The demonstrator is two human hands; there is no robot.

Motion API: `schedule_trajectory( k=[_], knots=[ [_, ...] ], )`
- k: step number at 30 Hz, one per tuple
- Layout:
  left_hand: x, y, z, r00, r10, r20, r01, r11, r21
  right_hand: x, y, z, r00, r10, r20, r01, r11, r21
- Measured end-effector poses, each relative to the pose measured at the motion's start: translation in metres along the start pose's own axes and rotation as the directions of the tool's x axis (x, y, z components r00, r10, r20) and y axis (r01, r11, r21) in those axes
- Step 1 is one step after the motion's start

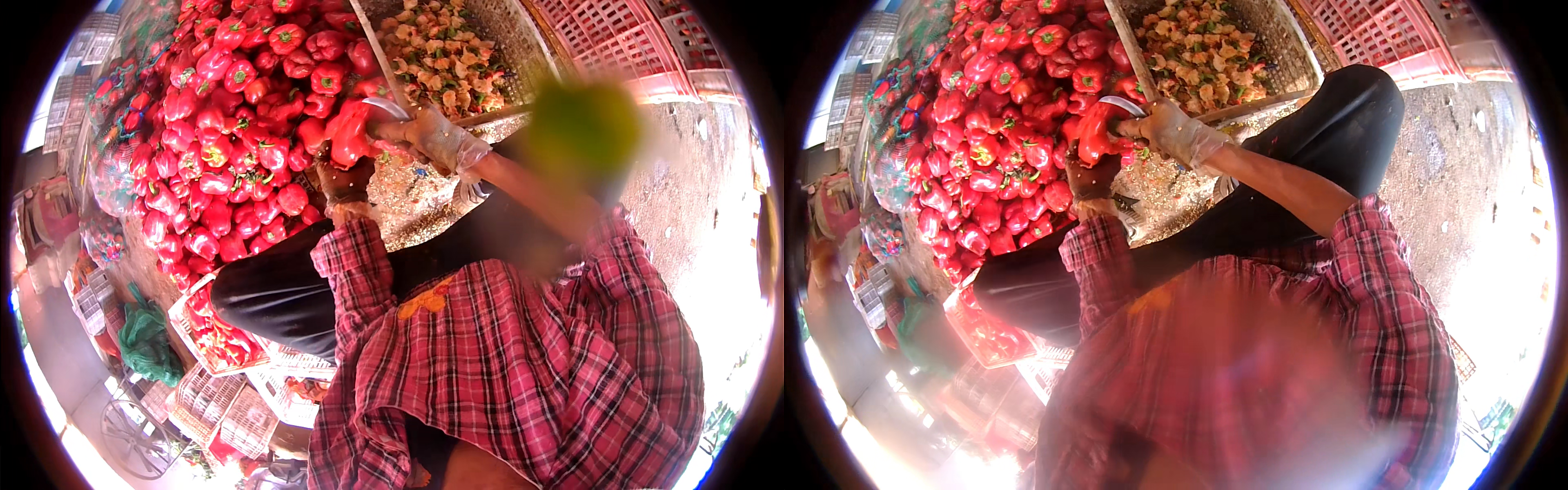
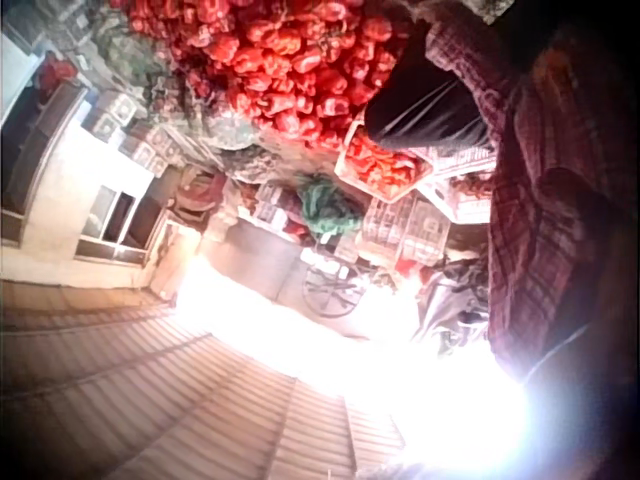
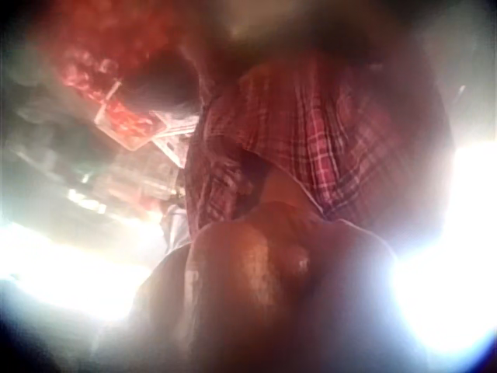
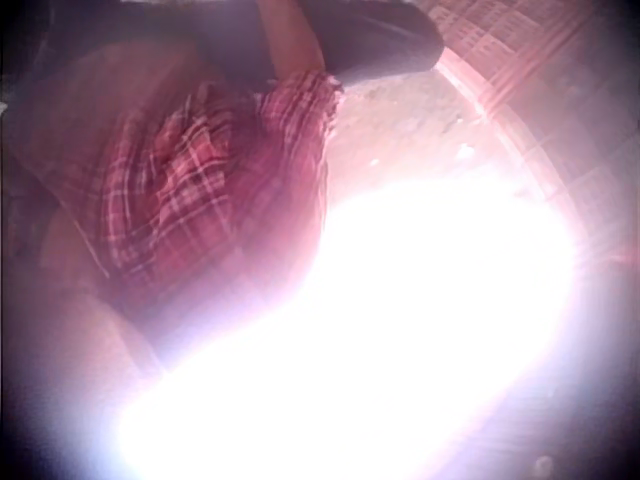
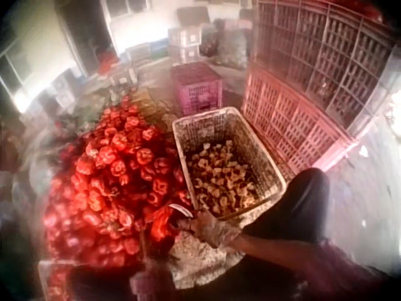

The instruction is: The person sorts through a large pile of red bell peppers by hand, picking them up individually and placing selected ones into plastic crates.

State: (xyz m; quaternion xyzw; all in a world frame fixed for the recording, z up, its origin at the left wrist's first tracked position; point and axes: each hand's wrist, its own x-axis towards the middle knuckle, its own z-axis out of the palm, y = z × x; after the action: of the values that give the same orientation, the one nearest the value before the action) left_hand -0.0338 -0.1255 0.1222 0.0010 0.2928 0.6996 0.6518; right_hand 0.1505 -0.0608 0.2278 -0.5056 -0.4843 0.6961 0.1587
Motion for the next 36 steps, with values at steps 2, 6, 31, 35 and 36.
schedule_trajectory(
  k=[2, 6, 31, 35, 36],
  knots=[
    [0.009, -0.009, -0.005, 0.997, -0.040, -0.067, 0.039, 0.999, -0.021, -0.008, 0.002, -0.016, 0.992, -0.119, -0.043, 0.109, 0.976, -0.190],
    [0.021, 0.002, -0.008, 0.950, -0.107, -0.292, 0.029, 0.965, -0.260, -0.037, -0.004, -0.042, 0.720, -0.651, 0.240, 0.639, 0.486, -0.597],
    [0.007, -0.056, 0.104, 0.889, 0.403, 0.217, -0.432, 0.579, 0.692, 0.042, 0.075, -0.072, 0.747, -0.531, 0.400, 0.383, -0.147, -0.912],
    [-0.003, -0.009, 0.079, 0.860, 0.506, 0.064, -0.403, 0.598, 0.693, 0.035, 0.092, -0.068, 0.868, -0.450, 0.210, 0.433, 0.479, -0.763],
    [-0.011, -0.004, 0.091, 0.881, 0.470, 0.053, -0.400, 0.680, 0.614, 0.025, 0.075, -0.071, 0.918, -0.355, 0.179, 0.369, 0.592, -0.717]
  ],
)
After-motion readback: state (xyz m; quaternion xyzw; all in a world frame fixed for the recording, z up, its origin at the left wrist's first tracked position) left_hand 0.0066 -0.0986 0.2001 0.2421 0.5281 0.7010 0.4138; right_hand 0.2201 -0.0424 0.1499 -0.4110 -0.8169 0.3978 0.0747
